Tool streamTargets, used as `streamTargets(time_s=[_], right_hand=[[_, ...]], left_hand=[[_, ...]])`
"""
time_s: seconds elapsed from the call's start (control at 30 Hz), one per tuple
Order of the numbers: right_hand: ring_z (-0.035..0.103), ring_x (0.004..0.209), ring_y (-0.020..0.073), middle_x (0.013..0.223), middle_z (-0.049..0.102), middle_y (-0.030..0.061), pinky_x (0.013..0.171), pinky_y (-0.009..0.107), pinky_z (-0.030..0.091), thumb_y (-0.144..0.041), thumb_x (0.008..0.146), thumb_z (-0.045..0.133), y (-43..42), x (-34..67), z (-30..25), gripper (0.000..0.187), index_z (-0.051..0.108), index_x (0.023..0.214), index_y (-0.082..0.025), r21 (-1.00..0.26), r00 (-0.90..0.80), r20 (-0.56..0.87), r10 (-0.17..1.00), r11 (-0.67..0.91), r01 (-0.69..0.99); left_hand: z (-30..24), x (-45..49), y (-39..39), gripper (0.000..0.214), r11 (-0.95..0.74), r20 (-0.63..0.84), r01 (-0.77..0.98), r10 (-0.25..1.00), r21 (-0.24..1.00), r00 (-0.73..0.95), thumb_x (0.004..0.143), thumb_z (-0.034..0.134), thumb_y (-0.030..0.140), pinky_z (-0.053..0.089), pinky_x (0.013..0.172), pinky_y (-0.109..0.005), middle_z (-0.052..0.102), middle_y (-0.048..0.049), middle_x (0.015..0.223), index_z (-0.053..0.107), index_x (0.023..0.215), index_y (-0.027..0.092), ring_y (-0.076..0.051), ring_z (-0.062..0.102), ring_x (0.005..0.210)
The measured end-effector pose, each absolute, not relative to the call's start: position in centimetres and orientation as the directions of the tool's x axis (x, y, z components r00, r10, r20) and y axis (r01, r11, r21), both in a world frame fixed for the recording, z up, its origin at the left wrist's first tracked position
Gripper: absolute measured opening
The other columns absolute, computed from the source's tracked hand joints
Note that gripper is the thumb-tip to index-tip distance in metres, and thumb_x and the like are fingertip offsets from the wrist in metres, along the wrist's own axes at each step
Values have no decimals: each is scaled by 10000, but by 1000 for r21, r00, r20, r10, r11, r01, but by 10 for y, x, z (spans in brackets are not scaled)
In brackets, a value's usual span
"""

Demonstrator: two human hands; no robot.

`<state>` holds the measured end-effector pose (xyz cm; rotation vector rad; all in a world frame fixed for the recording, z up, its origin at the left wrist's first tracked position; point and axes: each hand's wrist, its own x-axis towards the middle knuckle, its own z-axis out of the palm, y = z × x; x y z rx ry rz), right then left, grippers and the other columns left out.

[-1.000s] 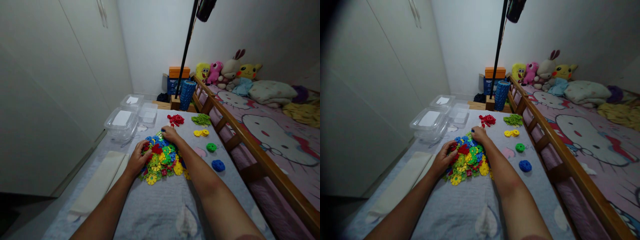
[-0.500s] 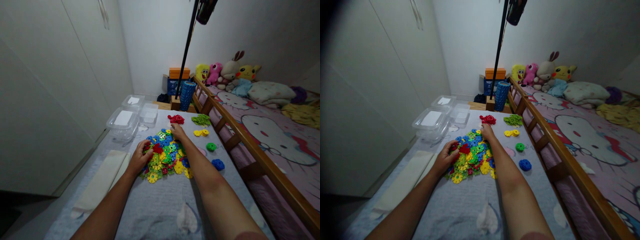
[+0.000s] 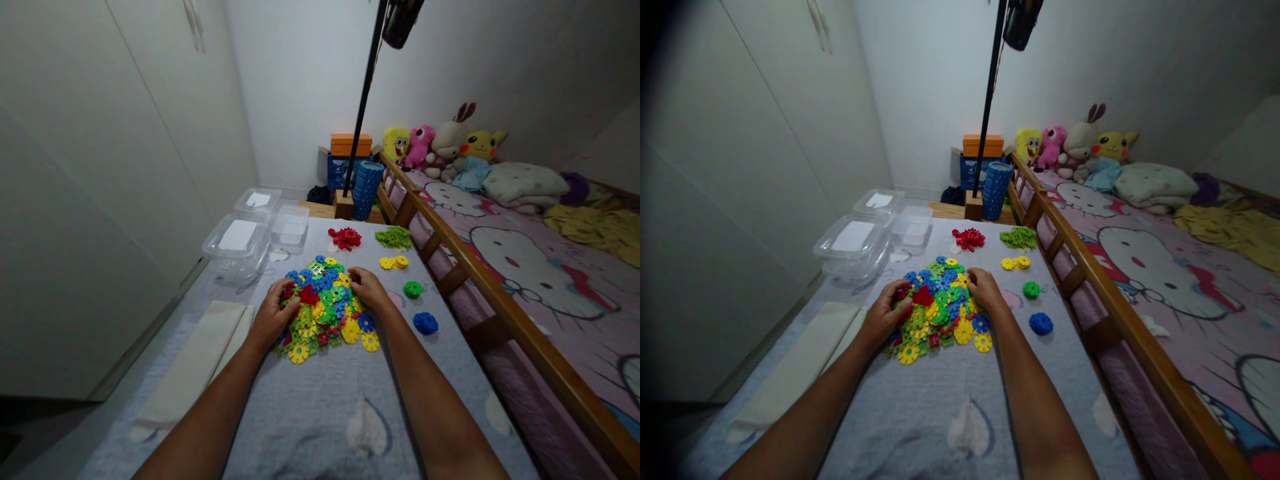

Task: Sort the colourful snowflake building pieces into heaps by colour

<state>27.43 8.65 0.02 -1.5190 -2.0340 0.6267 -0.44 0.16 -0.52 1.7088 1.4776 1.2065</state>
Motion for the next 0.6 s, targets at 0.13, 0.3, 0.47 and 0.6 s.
streamTargets(time_s=[0.13, 0.3, 0.47, 0.6], right_hand=[[600, 858, 180, 912, 689, 49, 868, 298, 442, -93, 755, 591, 83, 272, 2, 391, 715, 1119, -163, -593, -242, 123, 962, 267, 760], [588, 960, 202, 988, 678, 59, 941, 338, 407, -168, 786, 625, 82, 268, -1, 288, 734, 1051, -199, -537, -224, 118, 967, 252, 805], [579, 952, 196, 975, 662, 45, 927, 340, 416, -241, 775, 665, 84, 268, -8, 200, 721, 963, -203, -581, -201, 139, 970, 244, 776], [561, 799, 156, 852, 625, 13, 774, 284, 445, -238, 714, 681, 84, 273, -12, 121, 669, 821, -182, -709, -119, 157, 980, 196, 677]], left_hand=[[-6, -5, 2, 484, -217, 255, 457, 967, 863, -21, 848, 572, 484, 389, 1141, -446, 580, -103, 1324, 578, 1245, 208, -268, 539, 1271], [-8, -4, 5, 505, -191, 238, 453, 970, 871, -49, 836, 582, 493, 403, 1125, -433, 575, -104, 1315, 577, 1249, 203, -266, 544, 1256], [-10, -3, 26, 566, -129, 164, 420, 985, 898, -47, 824, 591, 525, 444, 1076, -425, 575, -114, 1294, 567, 1284, 197, -258, 579, 1196], [-6, -2, 51, 572, -119, 158, 461, 986, 879, -48, 824, 567, 550, 448, 1065, -433, 598, -134, 1286, 590, 1256, 175, -267, 590, 1180]])
